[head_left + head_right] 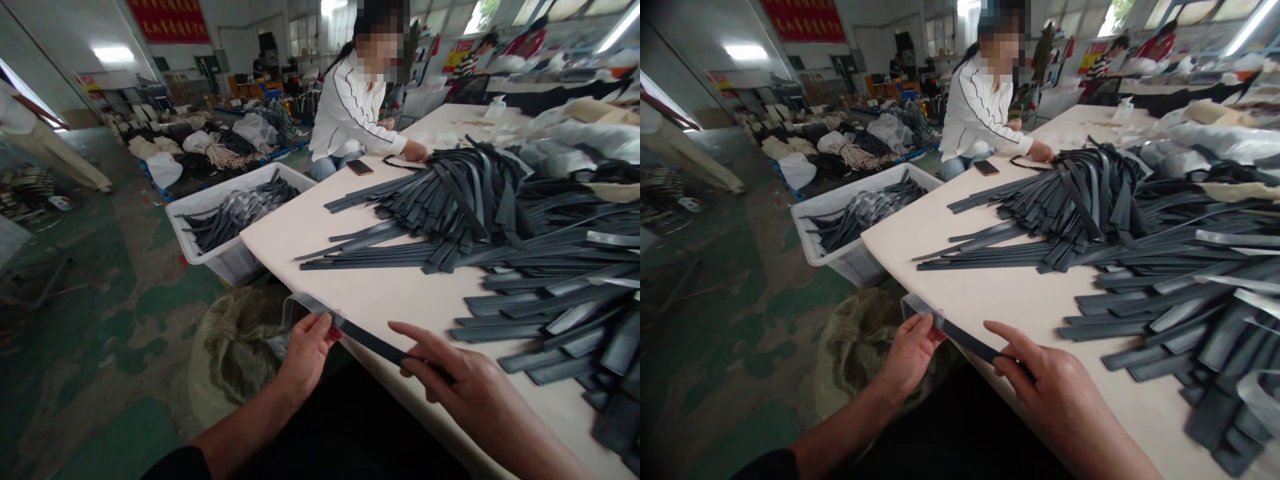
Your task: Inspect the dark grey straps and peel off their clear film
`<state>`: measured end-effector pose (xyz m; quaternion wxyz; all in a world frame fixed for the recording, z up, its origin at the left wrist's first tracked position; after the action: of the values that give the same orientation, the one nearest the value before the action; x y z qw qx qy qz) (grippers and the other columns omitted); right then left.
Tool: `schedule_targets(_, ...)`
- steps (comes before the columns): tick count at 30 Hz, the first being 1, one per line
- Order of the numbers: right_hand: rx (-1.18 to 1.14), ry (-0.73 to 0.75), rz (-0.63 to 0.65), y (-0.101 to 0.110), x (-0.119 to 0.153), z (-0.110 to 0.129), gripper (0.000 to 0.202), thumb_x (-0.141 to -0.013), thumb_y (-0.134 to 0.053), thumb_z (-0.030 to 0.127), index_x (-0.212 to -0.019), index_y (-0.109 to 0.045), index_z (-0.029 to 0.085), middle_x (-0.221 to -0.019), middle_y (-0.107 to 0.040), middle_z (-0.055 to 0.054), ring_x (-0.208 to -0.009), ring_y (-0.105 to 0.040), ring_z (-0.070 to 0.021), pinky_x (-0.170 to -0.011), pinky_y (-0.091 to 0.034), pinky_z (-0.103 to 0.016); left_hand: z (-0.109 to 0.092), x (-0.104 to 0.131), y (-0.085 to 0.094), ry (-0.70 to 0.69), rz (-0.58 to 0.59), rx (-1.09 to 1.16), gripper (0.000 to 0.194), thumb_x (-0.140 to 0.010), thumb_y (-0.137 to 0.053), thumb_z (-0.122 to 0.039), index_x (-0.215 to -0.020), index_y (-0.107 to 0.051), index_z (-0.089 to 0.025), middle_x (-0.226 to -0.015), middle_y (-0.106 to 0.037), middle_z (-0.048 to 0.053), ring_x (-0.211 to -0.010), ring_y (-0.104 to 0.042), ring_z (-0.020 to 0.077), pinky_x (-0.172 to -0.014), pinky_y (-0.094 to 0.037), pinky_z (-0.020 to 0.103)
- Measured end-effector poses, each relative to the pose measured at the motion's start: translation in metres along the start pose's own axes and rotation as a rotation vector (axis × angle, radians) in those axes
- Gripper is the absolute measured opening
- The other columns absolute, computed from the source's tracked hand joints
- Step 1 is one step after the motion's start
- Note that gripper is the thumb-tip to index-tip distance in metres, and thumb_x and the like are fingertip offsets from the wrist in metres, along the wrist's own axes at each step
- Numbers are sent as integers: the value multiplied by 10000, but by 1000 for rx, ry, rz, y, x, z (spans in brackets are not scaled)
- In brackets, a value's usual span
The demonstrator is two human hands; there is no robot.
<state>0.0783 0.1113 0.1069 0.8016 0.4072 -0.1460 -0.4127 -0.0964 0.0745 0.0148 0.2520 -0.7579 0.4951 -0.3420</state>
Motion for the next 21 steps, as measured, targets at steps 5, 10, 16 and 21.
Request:
schedule_targets(5,48,-28,-23,-16,-8,6,387,-938,-497,246,-1317,-544,313,-849,-762,30,-689,-718,-170,-608,-475,-250,6,8,-14,84,102,-43,229,-720,-836,-300,-869,-766,-140,-866,-749,61,-759,-654,136,-738,-538,259)
schedule_targets(10,-69,-92,63,-5,2,5,339,-935,-527,264,-1268,-574,305,-807,-737,42,-652,-679,-136,-607,-466,-223,-22,-9,8,-17,-56,-46,299,-583,-915,-320,-744,-743,-136,-769,-747,42,-670,-656,129,-674,-550,244)
schedule_targets(16,-209,-132,42,-14,8,6,220,-942,-487,212,-1101,-633,254,-727,-693,54,-584,-633,-98,-582,-458,-197,-18,-12,9,80,-59,-5,305,-560,-925,-310,-721,-718,-155,-699,-729,18,-631,-656,129,-643,-562,249)
schedule_targets(21,-237,-114,5,-33,1,6,195,-953,-493,217,-1093,-628,233,-743,-704,41,-603,-648,-103,-600,-473,-201,-10,4,-1,133,50,-94,268,-639,-889,-314,-742,-723,-129,-683,-711,24,-609,-646,122,-635,-564,234)
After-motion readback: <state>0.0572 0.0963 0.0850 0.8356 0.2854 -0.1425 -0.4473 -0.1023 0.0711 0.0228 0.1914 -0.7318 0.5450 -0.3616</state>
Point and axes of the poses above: each hand's wrist, its own x-axis away from the middle knuckle, its own y-axis out of the back of the hand, z = x × y, the point moved 5 cm from there along -x, towards the middle knuckle
